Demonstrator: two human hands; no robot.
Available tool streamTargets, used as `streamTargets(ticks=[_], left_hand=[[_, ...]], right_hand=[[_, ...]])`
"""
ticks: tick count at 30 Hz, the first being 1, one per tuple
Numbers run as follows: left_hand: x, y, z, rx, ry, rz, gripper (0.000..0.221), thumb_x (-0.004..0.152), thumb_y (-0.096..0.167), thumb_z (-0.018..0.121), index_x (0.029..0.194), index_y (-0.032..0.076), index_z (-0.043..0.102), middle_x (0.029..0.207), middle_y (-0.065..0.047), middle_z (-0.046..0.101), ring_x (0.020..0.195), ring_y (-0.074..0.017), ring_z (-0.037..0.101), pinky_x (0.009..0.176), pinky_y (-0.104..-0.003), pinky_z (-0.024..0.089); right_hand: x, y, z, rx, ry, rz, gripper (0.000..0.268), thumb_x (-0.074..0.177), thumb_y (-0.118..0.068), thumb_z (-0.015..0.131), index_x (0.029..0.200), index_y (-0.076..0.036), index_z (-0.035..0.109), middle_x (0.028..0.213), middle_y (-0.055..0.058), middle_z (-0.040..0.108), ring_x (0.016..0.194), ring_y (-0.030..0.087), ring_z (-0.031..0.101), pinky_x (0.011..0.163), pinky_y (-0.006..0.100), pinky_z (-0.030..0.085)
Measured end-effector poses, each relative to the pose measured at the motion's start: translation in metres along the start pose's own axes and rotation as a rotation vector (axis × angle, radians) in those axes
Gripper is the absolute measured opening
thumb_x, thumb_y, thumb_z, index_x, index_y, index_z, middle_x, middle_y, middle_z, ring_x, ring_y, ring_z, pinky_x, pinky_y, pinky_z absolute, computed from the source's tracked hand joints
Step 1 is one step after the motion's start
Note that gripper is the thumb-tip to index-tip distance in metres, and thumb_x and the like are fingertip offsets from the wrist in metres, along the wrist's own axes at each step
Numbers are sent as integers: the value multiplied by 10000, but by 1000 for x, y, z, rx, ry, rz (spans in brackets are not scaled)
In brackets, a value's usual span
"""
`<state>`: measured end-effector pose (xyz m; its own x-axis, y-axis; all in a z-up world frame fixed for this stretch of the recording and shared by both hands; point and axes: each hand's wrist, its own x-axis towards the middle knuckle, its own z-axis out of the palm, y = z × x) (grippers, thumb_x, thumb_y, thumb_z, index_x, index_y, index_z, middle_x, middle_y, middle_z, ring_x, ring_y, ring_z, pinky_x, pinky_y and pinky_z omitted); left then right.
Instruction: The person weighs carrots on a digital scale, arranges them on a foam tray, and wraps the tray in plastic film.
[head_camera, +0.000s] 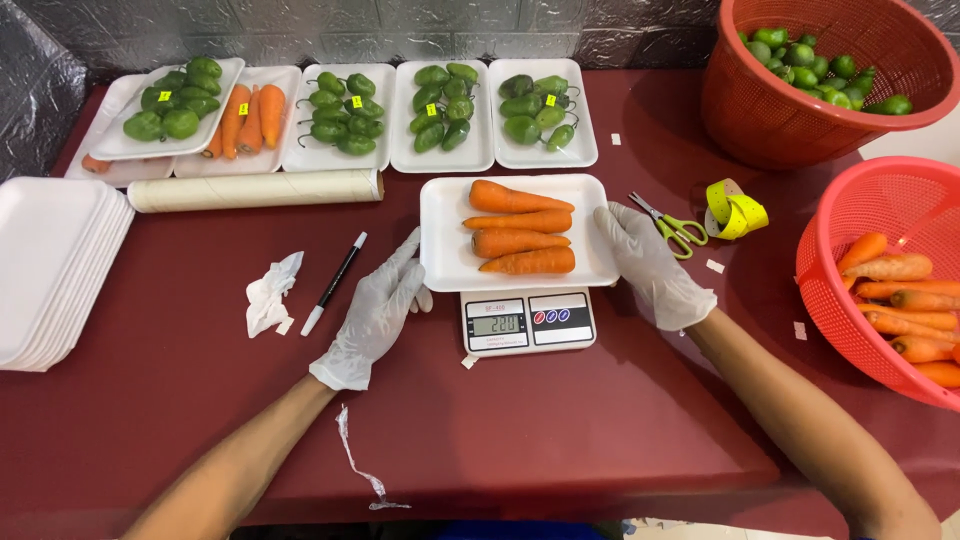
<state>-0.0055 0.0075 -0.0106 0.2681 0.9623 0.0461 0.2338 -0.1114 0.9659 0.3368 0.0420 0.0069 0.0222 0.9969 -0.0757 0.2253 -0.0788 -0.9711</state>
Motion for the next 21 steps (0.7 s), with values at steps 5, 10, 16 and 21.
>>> streamTargets(ticks=[5, 10, 16, 21], left_hand=[[6, -13, 3, -488, 3, 123, 557, 1063, 282, 430, 1533, -13, 383, 929, -163, 734, 799, -208, 728, 688, -295, 636], [-5, 29, 13, -887, 9, -184, 552, 1064, 325, 441, 1556, 74, 425, 1207, -115, 695, 1038, -236, 695, 932, -380, 575], [-20, 50, 9, -945, -3, -328, 546, 1051, 422, 430, 1475, 84, 490, 1288, -139, 677, 1050, -290, 686, 889, -503, 594], [-18, 40, 11, -947, 23, -404, 491, 1046, 408, 450, 1415, 93, 523, 1355, -154, 660, 1110, -325, 681, 890, -559, 597]], right_hand=[[-25, -21, 8, 23, 22, -68, 474, 1058, -373, 517, 1195, 57, 663, 727, 128, 655, 553, 185, 668, 422, 313, 594], [-59, -56, 29, 47, 5, 19, 530, 1043, -396, 515, 1275, 63, 642, 871, 172, 706, 726, 216, 690, 628, 384, 641], [-71, -61, 40, -24, -6, 97, 547, 1056, -388, 493, 1355, 53, 615, 902, 198, 724, 755, 226, 673, 682, 401, 633], [-63, -43, 32, -70, -38, 106, 543, 1048, -370, 511, 1371, 57, 599, 658, 207, 674, 436, 254, 645, 366, 312, 560]])
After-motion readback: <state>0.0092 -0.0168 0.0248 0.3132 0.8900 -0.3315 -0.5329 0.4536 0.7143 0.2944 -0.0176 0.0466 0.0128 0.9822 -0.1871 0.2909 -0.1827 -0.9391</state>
